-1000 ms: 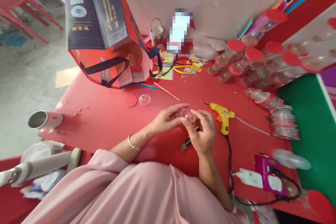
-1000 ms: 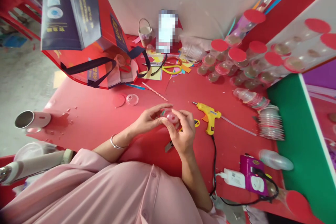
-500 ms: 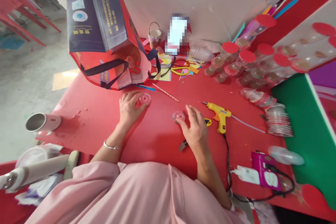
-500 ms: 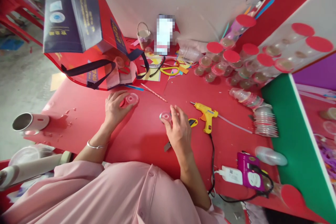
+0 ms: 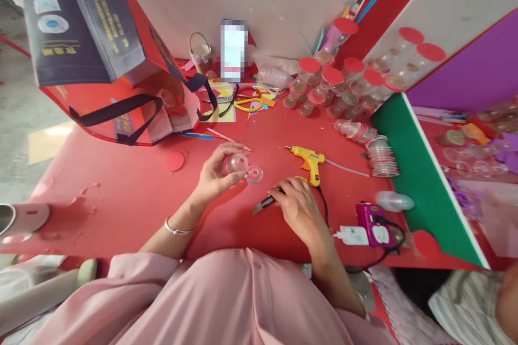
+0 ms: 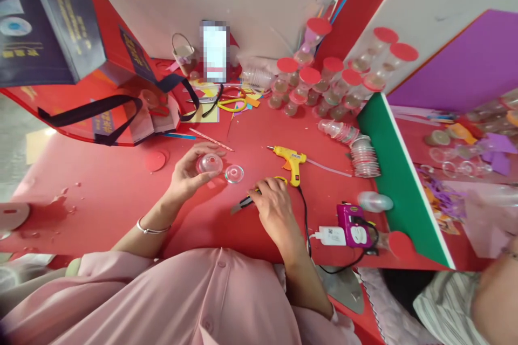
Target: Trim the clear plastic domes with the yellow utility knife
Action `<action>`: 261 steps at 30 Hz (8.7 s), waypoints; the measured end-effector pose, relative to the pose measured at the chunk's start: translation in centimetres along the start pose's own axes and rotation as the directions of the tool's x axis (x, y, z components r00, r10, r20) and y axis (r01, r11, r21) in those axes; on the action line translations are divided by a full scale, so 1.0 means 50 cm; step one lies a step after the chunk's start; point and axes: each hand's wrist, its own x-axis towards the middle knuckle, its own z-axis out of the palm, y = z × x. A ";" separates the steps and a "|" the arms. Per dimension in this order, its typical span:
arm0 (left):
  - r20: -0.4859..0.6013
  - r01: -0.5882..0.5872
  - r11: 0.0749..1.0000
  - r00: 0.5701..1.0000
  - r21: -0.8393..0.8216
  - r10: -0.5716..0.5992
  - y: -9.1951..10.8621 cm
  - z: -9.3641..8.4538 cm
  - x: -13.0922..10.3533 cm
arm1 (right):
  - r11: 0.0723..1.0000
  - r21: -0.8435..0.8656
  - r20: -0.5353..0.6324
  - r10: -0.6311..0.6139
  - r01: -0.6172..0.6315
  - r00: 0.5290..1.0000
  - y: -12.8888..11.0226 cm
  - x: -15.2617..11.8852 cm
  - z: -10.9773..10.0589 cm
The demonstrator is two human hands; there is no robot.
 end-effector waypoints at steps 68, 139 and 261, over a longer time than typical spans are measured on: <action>0.349 0.410 0.782 0.900 -0.469 -0.262 -0.130 0.072 0.079 | 0.858 0.502 -0.400 0.343 -0.110 0.850 0.015 0.051 0.048; 0.300 0.315 0.922 0.923 -0.224 -0.242 -0.141 0.054 0.080 | 0.982 0.178 -0.427 0.132 -0.061 0.895 0.039 0.035 0.042; 0.264 0.296 0.925 0.936 -0.240 -0.231 -0.140 0.056 0.075 | 0.989 0.121 -0.457 0.136 -0.090 0.879 0.025 0.032 0.034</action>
